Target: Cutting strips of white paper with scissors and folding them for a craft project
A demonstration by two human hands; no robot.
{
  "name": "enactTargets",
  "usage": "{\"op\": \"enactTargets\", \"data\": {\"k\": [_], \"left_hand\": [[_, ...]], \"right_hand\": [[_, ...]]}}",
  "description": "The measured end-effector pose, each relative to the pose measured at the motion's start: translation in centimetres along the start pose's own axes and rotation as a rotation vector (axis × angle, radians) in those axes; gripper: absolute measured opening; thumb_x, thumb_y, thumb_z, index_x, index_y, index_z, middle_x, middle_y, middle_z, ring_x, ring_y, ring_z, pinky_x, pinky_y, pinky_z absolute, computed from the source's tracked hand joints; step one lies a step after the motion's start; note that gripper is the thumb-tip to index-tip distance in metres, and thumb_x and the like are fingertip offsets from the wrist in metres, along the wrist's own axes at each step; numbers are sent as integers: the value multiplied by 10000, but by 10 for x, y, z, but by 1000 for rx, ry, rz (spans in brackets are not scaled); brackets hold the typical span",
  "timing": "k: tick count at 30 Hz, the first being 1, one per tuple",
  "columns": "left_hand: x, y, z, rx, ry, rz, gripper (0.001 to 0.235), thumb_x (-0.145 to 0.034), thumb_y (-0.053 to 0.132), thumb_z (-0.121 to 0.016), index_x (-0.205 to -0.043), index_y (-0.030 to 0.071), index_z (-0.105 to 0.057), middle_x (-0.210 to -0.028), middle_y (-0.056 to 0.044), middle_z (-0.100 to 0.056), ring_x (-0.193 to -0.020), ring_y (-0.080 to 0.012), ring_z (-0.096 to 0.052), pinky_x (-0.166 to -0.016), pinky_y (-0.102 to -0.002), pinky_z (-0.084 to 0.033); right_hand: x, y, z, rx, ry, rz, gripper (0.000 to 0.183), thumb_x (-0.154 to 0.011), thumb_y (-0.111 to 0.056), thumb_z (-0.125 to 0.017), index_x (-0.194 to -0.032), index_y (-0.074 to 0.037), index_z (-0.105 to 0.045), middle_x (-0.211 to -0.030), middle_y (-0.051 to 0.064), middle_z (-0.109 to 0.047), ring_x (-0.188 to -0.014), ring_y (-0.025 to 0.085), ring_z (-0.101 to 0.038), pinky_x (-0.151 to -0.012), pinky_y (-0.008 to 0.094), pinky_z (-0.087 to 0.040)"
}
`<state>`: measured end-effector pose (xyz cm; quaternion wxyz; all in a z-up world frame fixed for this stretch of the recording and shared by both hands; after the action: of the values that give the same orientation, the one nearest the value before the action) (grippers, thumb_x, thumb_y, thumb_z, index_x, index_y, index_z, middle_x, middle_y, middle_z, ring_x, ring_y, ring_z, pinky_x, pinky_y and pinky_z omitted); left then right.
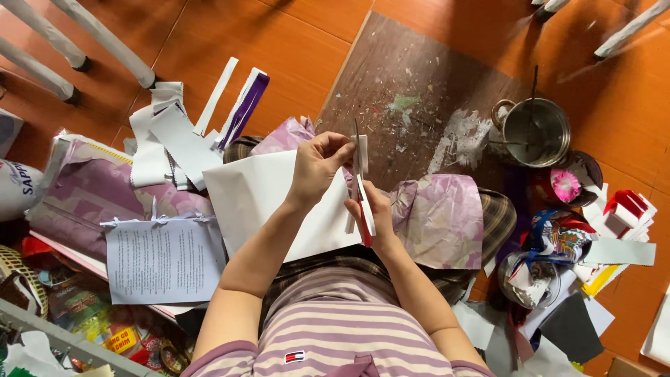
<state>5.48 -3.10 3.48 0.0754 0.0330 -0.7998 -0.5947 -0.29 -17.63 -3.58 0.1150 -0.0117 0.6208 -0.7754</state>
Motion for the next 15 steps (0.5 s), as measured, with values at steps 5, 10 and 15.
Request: {"op": "enactTargets", "data": {"k": [5, 10, 15], "left_hand": [[3, -9, 0, 8, 29, 52, 139, -902, 97, -801, -933, -16, -726, -705, -101, -695, -648, -129, -673, -627, -264, -593], [-3, -23, 5, 16, 17, 28, 117, -903, 89, -796, -930, 0, -726, -708, -84, -672, -654, -130, -656, -630, -264, -578], [-30, 4, 41, 131, 3, -168, 30, -976, 61, -663, -982, 85, -647, -866, -47, -634, -823, -131, -612, -770, -251, -503]], "right_hand": [[4, 15, 5, 21, 64, 6, 302, -892, -360, -802, -1087, -149, -711, -632, 37, -572, -592, 140, -538, -600, 277, -467], [10, 34, 6, 65, -25, -75, 399, -836, -307, -845, -1166, -141, -693, -725, 100, -627, -656, 217, -592, -646, 350, -506], [3, 3, 73, 253, -390, -165, 628, -818, -204, -778, -1364, 23, -567, -1180, 368, -641, -1125, 610, -576, -985, 656, -442]]}}
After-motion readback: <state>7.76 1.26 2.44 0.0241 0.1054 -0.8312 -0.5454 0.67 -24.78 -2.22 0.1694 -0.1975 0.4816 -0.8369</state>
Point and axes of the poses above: each hand's wrist, its own x-axis away from the middle knuckle, its own z-axis out of the back of the hand, y = z × x, the point moved 6 cm from there along -x, towards the middle knuckle
